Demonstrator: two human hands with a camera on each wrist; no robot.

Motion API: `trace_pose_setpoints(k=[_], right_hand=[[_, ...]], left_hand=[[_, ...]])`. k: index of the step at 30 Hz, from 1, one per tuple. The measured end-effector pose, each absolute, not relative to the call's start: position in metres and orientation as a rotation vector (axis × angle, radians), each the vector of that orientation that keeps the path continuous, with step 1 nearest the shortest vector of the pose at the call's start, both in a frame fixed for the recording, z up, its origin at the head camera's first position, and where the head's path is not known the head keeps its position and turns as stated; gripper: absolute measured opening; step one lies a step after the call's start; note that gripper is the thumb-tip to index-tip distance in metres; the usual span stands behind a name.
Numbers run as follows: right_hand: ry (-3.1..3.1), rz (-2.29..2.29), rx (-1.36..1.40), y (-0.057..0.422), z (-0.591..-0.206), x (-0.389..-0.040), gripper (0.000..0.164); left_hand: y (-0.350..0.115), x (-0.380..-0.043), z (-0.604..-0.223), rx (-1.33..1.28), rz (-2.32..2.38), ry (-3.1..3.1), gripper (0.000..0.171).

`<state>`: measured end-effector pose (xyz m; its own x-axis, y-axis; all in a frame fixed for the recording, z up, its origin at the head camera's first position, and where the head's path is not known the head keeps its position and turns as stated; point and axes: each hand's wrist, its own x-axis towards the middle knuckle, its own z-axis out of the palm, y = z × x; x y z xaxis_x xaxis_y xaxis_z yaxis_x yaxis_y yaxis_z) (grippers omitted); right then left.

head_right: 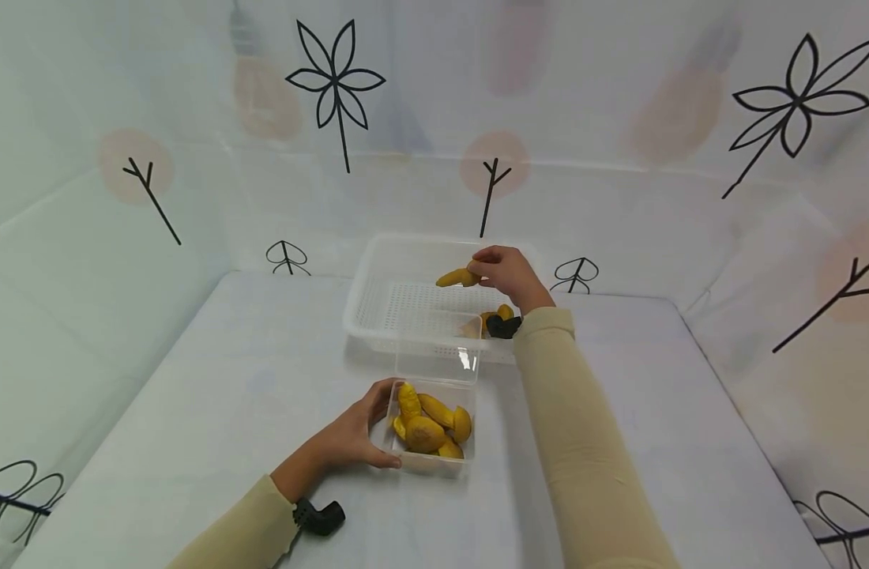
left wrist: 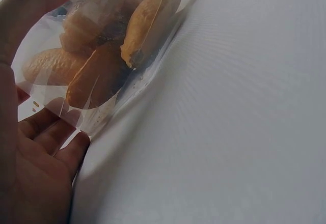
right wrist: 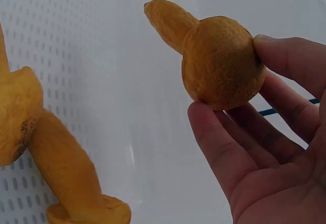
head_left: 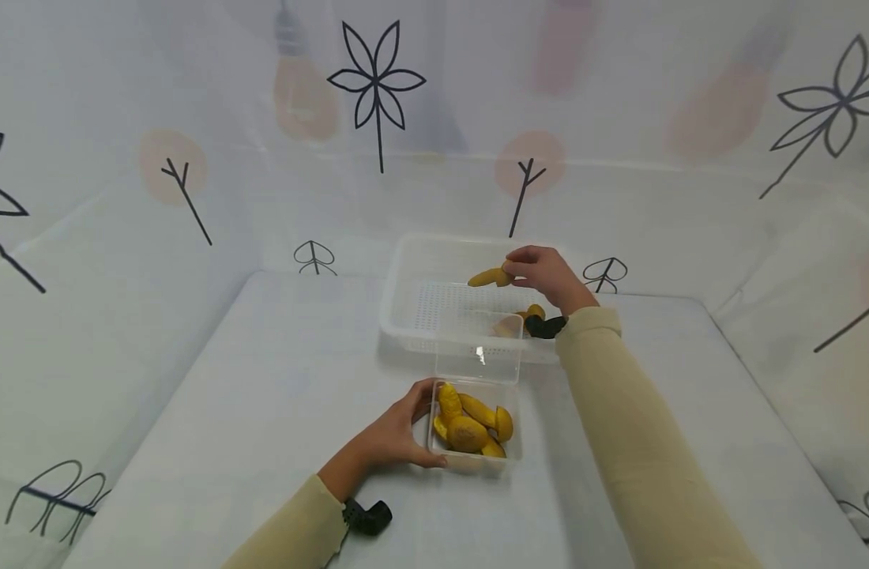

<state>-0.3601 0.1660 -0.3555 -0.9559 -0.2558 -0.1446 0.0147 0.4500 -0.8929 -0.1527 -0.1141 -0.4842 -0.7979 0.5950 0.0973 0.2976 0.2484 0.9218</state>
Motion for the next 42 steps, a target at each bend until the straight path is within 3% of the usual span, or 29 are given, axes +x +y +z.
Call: trace_pose_setpoints(k=[19, 27, 42], right_hand=[[2.380, -1.289, -0.148, 0.168, -0.374, -0.362, 0.040], [2.427, -1.220, -0.169, 0.168, -0.372, -0.362, 0.043], [2.458, -1.228, -0.224, 0.173, -0.349, -0.349, 0.040]], left_hand=[[-0.114, -0.141, -0.449, 0.806, 1.536, 2.221, 0.105], [-0.116, -0.153, -0.484, 0.806, 1.543, 2.257, 0.109], [-0.116, -0.152, -0.484, 0.794, 1.540, 2.267, 0.107]])
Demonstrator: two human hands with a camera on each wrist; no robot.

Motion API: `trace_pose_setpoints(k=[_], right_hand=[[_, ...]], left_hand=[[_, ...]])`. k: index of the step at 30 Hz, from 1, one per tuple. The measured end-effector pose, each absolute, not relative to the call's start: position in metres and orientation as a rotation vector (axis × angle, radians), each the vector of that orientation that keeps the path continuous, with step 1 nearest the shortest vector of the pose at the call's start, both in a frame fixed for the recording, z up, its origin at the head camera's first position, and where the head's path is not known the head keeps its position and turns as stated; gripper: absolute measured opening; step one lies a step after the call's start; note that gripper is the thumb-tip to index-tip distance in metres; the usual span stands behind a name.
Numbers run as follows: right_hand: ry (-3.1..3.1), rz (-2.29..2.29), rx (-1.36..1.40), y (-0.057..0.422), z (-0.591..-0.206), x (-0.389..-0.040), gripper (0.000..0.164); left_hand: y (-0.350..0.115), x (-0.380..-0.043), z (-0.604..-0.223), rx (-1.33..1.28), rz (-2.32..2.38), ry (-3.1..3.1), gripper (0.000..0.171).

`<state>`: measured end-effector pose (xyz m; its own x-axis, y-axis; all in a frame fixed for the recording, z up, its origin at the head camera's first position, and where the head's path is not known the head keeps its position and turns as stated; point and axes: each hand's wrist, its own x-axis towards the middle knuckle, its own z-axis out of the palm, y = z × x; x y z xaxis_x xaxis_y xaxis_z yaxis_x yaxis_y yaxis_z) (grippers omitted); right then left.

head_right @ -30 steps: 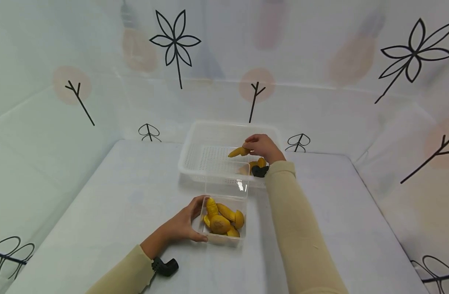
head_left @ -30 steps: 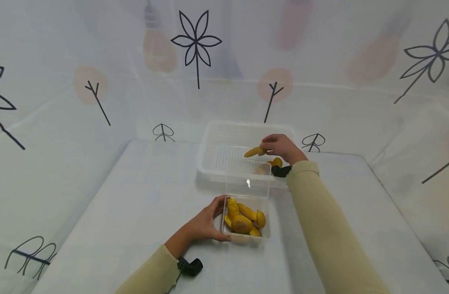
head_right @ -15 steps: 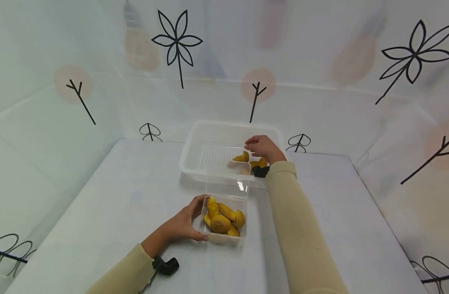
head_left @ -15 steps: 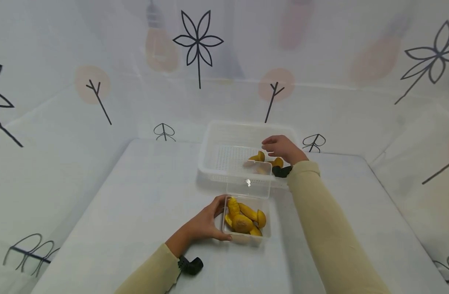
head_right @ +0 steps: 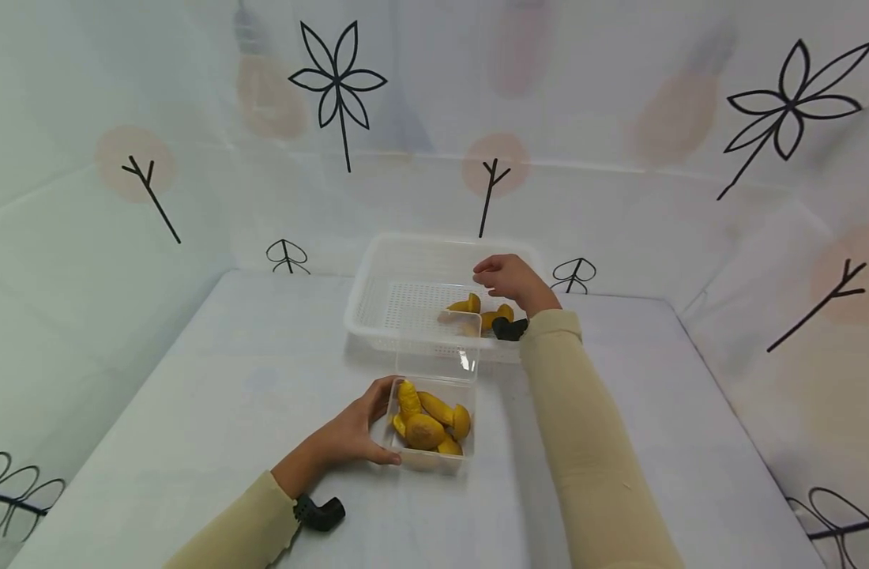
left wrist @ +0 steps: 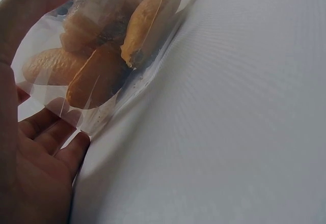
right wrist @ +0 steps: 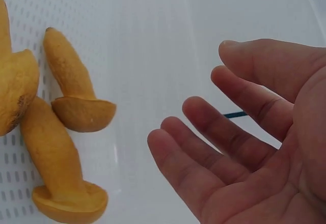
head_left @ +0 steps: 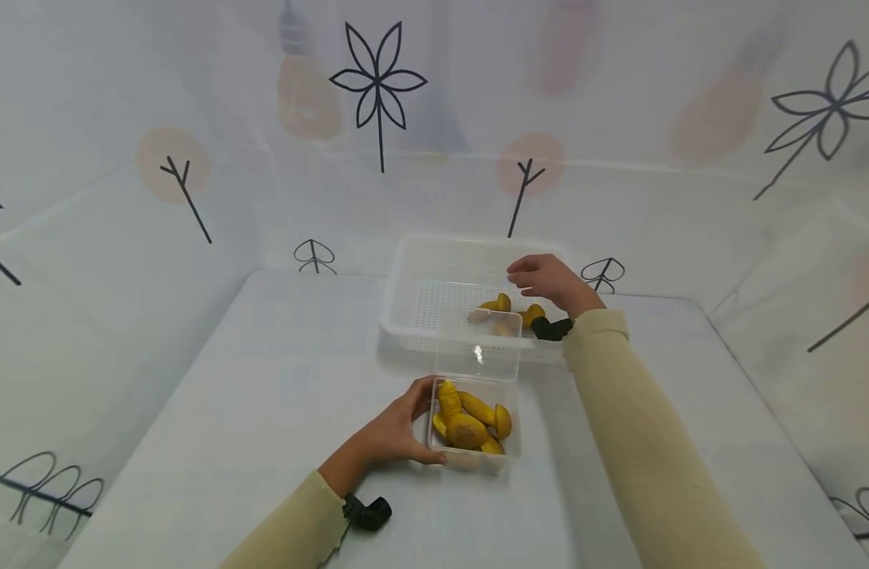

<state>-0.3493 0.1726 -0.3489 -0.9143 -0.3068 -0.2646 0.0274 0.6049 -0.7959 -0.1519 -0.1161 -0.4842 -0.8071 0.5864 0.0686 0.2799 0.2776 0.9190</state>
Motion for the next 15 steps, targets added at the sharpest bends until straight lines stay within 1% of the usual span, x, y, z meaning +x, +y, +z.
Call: trace_pose_setpoints(k=[7, 15], right_hand=[[2.554, -1.137, -0.289, 0.175, -0.336, -0.337, 0.039], [2.660, -0.998, -0.352, 0.180, -0.321, -0.315, 0.041]], left_hand=[[-0.115, -0.152, -0.485, 0.802, 1.539, 2.280, 0.107], [-0.114, -0.150, -0.485, 0.816, 1.548, 2.289, 0.109]])
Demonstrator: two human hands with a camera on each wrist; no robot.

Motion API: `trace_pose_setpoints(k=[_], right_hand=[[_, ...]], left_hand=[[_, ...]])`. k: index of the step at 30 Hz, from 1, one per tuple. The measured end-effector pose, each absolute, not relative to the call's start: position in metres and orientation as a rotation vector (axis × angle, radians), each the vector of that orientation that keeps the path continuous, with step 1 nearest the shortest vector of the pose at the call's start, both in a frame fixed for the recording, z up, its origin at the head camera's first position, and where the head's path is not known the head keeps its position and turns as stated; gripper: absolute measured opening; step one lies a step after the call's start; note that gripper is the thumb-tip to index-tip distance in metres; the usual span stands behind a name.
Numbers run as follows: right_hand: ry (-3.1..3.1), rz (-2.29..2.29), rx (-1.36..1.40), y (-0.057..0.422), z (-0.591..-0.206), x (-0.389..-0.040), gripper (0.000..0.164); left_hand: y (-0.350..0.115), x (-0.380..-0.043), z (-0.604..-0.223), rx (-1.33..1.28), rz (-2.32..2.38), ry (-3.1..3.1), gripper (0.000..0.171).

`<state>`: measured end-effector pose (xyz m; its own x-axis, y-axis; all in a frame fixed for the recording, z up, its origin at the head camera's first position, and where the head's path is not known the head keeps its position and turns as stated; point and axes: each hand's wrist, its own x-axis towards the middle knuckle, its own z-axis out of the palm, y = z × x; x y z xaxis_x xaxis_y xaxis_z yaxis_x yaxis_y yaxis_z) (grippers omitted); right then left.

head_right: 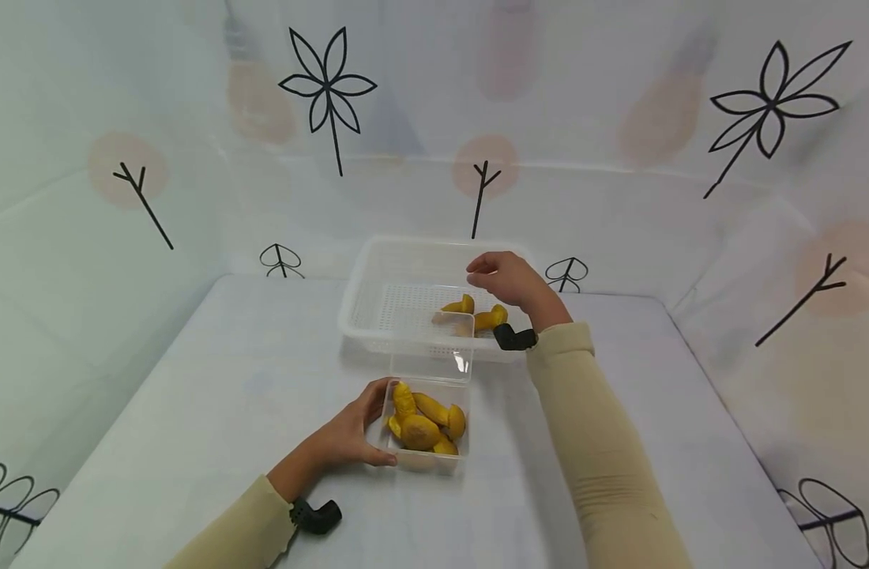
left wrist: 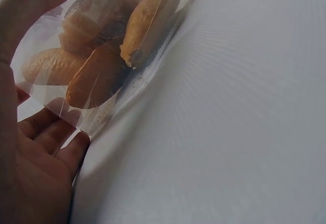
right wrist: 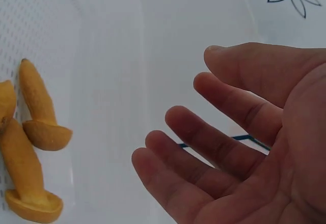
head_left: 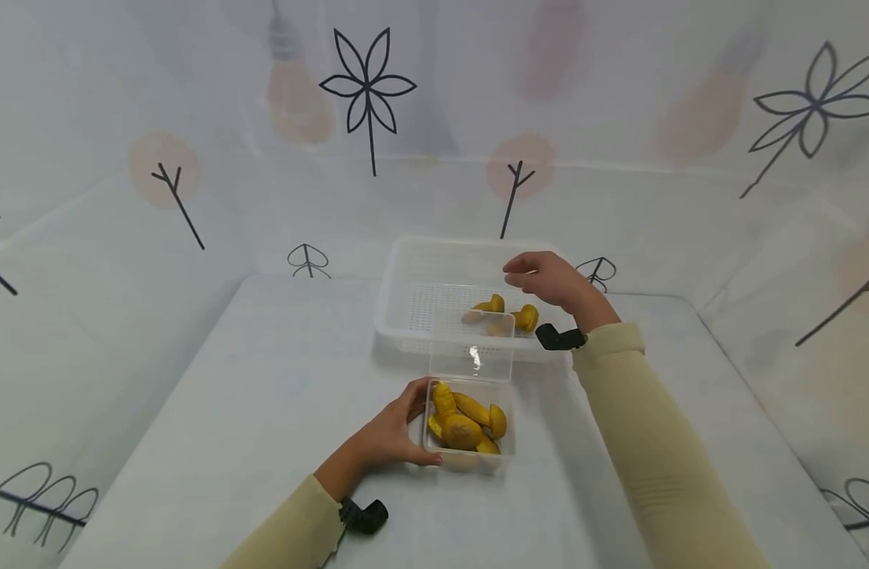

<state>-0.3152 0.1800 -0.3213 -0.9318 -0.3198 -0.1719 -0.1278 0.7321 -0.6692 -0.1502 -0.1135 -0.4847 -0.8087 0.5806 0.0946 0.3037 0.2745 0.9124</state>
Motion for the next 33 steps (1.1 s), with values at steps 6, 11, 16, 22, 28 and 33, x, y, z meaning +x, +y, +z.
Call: trace_pose_setpoints(k=[6, 11, 16, 22, 28, 33], right_hand=[[2.744, -0.933, -0.412, 0.180, -0.313, -0.295, 0.037], [2.790, -0.914, -0.443, 0.180, -0.308, -0.275, 0.037], [2.805, -0.917, -0.480, 0.179, -0.304, -0.255, 0.037], [2.845, -0.924, -0.517, 0.178, -0.309, -0.236, 0.032], [2.836, -0.957, -0.634, 0.178, -0.319, -0.217, 0.030], [2.843, -0.946, -0.809, 0.179, -0.330, -0.199, 0.031]], left_hand=[[-0.114, -0.149, -0.486, 0.805, 1.550, 2.288, 0.108], [-0.113, -0.148, -0.483, 0.763, 1.552, 2.275, 0.108], [-0.112, -0.148, -0.480, 0.751, 1.524, 2.287, 0.110], [-0.111, -0.140, -0.458, 0.755, 1.496, 2.281, 0.107], [-0.111, -0.138, -0.452, 0.778, 1.523, 2.278, 0.106], [-0.111, -0.147, -0.479, 0.776, 1.549, 2.280, 0.107]])
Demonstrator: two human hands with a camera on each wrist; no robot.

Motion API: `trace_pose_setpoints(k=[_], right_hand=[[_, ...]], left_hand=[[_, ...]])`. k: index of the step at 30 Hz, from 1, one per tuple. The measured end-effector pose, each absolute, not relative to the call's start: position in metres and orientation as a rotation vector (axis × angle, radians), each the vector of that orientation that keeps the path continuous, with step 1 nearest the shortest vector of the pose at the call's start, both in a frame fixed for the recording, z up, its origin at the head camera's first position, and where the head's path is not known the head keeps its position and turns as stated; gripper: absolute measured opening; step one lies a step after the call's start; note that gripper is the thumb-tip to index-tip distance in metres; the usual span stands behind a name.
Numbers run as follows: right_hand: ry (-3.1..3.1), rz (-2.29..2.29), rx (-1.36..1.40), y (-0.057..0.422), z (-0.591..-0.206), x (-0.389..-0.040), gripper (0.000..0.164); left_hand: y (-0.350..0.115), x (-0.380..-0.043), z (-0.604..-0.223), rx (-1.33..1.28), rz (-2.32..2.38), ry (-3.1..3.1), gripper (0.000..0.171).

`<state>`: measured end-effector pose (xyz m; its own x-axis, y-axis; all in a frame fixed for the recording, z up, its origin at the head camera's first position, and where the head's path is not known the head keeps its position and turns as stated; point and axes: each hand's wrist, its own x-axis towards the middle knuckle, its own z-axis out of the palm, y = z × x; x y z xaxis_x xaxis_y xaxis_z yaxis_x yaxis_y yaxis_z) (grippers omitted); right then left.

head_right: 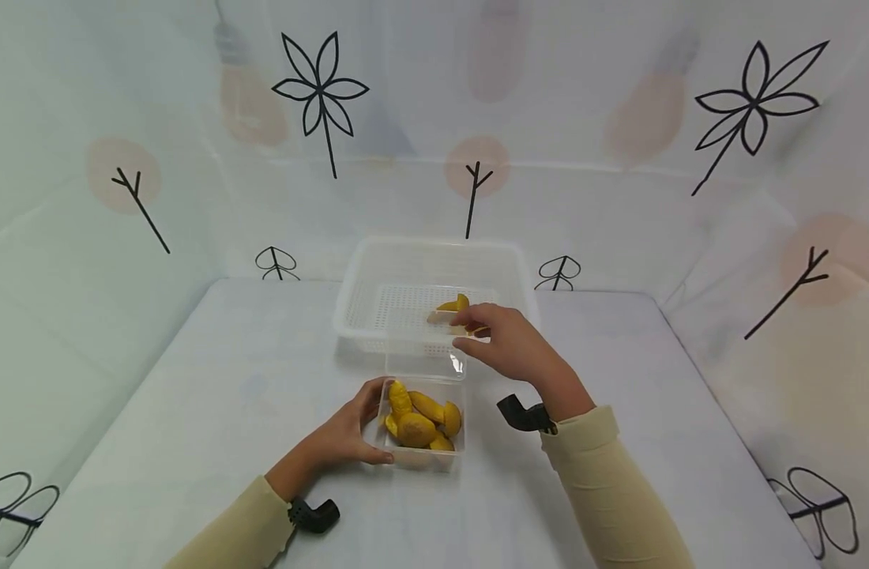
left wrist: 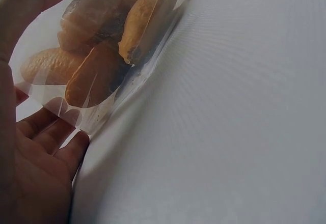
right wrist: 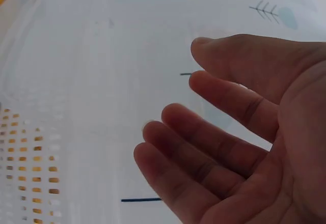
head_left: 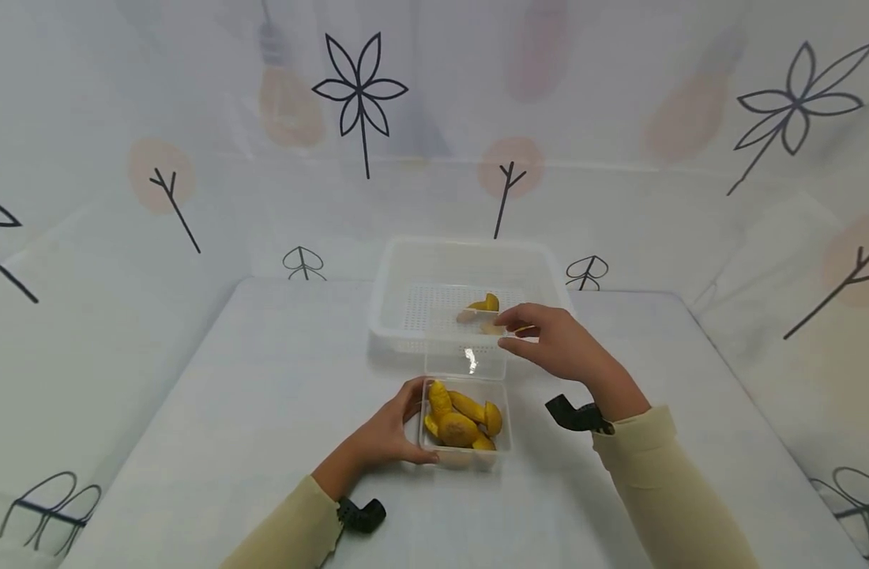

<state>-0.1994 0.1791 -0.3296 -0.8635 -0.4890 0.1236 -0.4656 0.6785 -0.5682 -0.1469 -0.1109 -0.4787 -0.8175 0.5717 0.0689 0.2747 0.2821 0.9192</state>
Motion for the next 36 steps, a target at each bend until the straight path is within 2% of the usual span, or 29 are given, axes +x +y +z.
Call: trace_pose_setpoints(k=[12, 36], right_hand=[[2.743, -0.834, -1.075, 0.162, -0.351, -0.163, 0.029], [2.601, -0.579, -1.059, 0.121, -0.377, -0.146, 0.027]], left_hand=[[-0.110, -0.145, -0.488, 0.811, 1.561, 2.287, 0.108], [-0.110, -0.146, -0.485, 0.791, 1.545, 2.277, 0.107]])
